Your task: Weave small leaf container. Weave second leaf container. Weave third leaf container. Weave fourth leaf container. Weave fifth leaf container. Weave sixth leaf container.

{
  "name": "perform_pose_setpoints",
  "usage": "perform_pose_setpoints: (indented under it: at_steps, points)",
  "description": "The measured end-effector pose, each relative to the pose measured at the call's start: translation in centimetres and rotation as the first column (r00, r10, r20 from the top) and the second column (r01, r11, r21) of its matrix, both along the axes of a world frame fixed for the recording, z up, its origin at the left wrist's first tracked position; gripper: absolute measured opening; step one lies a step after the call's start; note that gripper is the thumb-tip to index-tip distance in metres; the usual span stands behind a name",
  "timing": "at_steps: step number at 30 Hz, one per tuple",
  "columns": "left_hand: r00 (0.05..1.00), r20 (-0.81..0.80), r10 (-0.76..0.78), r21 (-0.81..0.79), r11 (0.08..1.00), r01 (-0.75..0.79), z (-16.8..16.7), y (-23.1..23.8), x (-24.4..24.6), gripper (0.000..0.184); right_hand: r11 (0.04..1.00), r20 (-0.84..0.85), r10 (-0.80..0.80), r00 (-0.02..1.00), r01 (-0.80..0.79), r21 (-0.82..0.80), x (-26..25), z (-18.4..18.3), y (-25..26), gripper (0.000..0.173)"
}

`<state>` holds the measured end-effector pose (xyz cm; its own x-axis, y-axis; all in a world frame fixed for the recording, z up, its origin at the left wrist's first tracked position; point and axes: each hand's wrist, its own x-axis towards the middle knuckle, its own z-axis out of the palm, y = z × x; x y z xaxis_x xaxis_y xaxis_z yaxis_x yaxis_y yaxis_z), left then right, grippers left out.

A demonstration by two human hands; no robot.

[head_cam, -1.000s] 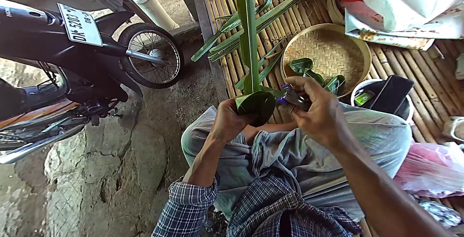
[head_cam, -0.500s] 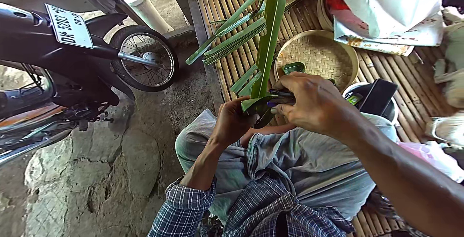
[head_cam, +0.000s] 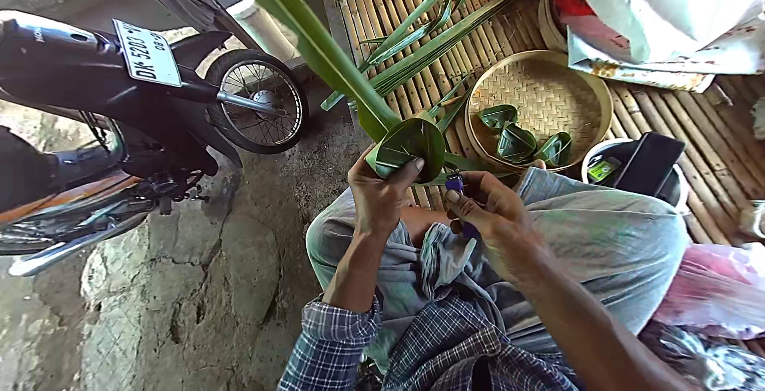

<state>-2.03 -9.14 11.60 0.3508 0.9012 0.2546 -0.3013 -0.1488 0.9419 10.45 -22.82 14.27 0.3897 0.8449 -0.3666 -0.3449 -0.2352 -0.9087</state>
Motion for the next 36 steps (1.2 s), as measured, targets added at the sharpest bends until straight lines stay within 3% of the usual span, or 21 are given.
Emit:
perform_pose_setpoints:
  at_steps: [5,11,18,20,23,28,31,36]
  points:
    - [0.973,0.186,0.136,0.038,0.989,-0.145,0.8,-0.4,1.7,0.039,0.995,-0.296,-0.083,0.951,0.098,0.034,-3.2,1.7,1.2,0.032]
    - [0.962,0.200,0.184,0.083,0.976,-0.203,1.5,-1.2,2.4,0.036,0.997,-0.281,-0.060,0.958,0.073,0.034,-2.8,2.8,2.2,0.033]
    - [0.949,0.211,0.234,0.036,0.968,-0.247,1.4,-1.2,2.7,0.037,0.987,-0.424,-0.117,0.898,0.152,0.049,-3.0,3.0,2.1,0.029]
    - [0.951,0.221,0.215,0.036,0.973,-0.228,1.2,-1.2,2.6,0.037,0.988,-0.279,-0.111,0.954,0.135,0.070,-2.7,2.3,2.0,0.032]
    - [0.961,0.193,0.196,0.125,0.967,-0.222,1.2,-1.2,2.7,0.036,0.987,0.072,-0.127,0.989,0.119,0.109,-2.2,0.8,1.6,0.037]
    - [0.966,0.066,0.251,0.321,0.911,-0.259,1.1,-1.4,2.5,0.034,0.978,0.591,-0.201,0.781,0.133,0.157,-1.4,0.7,1.0,0.043]
    - [0.972,0.003,0.236,0.421,0.881,-0.215,1.1,-1.5,2.4,0.030,0.981,0.738,-0.187,0.648,0.084,0.174,-0.4,1.0,1.2,0.044]
    - [0.988,-0.096,0.122,0.447,0.892,-0.066,1.5,-0.9,1.3,0.030,0.990,0.795,0.091,0.599,-0.139,-0.009,3.0,2.7,1.1,0.040]
